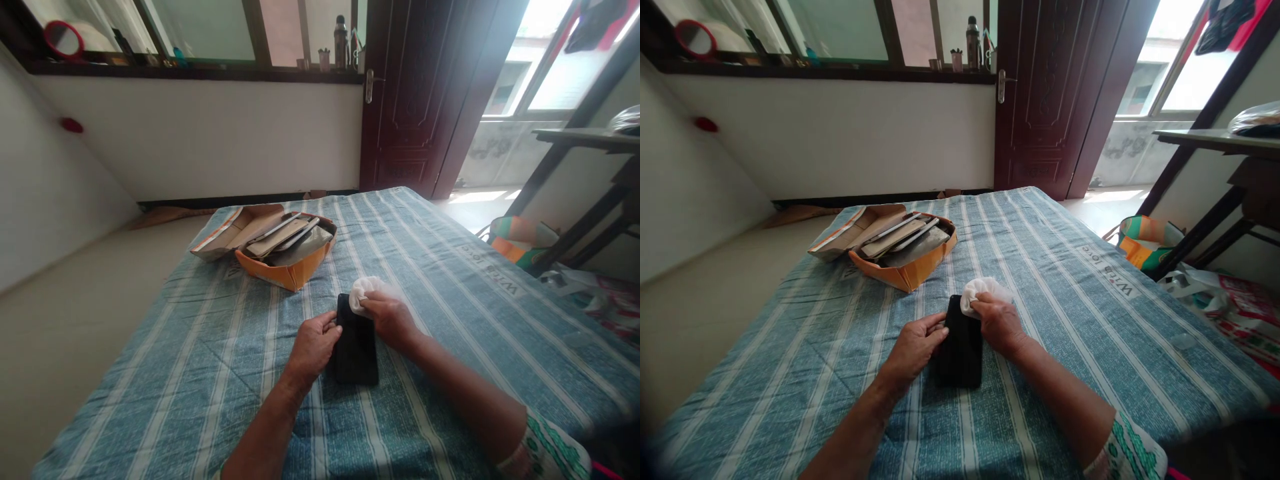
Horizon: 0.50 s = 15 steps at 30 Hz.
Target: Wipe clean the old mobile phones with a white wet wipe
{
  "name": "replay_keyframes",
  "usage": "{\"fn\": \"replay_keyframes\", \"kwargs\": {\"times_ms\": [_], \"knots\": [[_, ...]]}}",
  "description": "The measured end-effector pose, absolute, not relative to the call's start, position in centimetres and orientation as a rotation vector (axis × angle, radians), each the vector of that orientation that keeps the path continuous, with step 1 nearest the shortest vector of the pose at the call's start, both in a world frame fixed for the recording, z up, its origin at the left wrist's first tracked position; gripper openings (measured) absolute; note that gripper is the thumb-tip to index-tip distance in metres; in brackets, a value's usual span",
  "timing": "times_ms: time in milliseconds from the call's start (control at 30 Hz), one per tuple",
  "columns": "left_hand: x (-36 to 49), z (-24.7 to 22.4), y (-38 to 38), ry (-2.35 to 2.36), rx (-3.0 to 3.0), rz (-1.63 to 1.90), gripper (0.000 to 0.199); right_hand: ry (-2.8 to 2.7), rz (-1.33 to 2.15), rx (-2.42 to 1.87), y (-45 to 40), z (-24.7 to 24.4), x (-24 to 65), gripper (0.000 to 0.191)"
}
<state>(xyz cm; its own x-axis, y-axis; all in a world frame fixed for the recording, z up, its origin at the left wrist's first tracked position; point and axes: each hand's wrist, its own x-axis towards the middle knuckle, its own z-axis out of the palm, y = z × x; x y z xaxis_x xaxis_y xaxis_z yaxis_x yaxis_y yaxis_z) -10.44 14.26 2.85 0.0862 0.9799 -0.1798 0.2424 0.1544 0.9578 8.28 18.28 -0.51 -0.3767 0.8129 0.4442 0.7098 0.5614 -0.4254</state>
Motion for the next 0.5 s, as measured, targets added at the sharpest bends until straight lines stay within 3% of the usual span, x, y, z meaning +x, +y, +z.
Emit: {"fn": "replay_keyframes", "kwargs": {"times_ms": [200,333,500], "knots": [[-10.8,2.9,14.6,1.503,1.675,0.807,0.022,-2.413,0.123,-0.947,16.2,0.4,6.7,0.027],[-10.7,3.0,14.6,1.666,1.728,0.778,0.025,-2.528,0.105,-1.033,18.3,1.1,5.8,0.019],[-11.0,3.9,14.1,1.712,1.695,0.670,0.051,-2.461,0.154,-1.196,21.3,1.6,6.8,0.024]]}}
